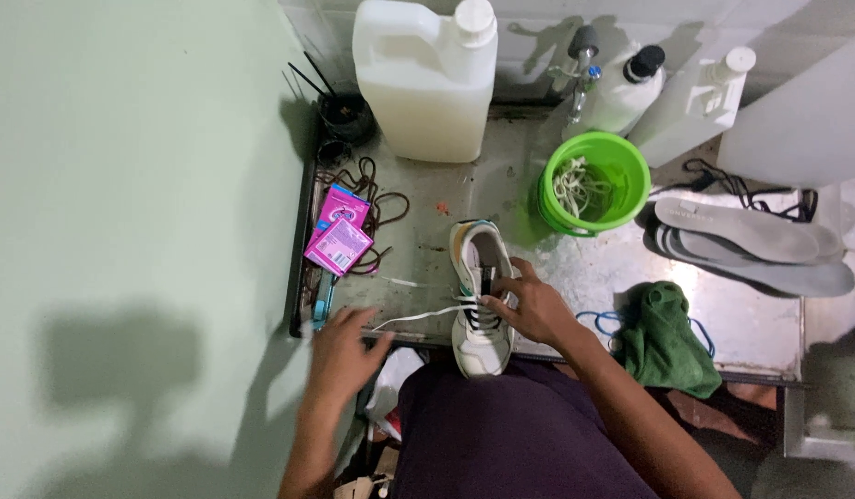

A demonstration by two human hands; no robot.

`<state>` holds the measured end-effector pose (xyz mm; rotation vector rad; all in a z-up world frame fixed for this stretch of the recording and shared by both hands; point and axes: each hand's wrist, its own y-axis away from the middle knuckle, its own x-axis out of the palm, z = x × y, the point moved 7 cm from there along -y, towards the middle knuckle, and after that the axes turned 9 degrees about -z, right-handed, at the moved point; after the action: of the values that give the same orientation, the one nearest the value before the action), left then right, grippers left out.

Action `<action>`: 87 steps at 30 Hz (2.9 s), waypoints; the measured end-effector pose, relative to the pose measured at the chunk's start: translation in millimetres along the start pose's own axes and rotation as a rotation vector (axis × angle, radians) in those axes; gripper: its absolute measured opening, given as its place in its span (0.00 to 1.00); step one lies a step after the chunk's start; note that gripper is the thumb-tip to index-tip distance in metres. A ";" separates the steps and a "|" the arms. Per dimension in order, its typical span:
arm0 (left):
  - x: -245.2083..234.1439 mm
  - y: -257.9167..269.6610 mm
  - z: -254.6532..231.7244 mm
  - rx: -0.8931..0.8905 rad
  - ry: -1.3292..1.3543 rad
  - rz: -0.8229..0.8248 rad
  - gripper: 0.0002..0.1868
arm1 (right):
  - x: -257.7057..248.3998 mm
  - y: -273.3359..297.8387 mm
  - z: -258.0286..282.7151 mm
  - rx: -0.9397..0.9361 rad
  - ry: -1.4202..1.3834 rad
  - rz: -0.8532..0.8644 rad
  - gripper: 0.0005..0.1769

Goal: The person removes the laces from a white sneaker, places them in a green bucket, and then uses a brush to scrub the shoe's upper and sole. The person handles the shoe and brush throughout the clip.

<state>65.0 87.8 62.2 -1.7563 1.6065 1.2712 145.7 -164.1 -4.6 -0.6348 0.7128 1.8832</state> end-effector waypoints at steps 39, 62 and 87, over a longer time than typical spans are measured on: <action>160.0 -14.6 -76.2 0.615 0.015 -0.294 0.09 | -135.4 27.5 83.4 -0.401 -0.486 -0.357 0.18; 160.4 1.8 -85.8 0.620 -0.052 -0.013 0.09 | 29.9 -15.7 -39.3 0.149 -0.116 0.054 0.27; 52.9 54.4 -123.7 0.711 0.522 0.385 0.19 | 13.9 -6.0 -42.2 0.199 -0.111 -0.080 0.24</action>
<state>49.3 -53.5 91.2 -1.3991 2.3858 0.2550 151.0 -183.7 -44.6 -0.4235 0.7793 1.7336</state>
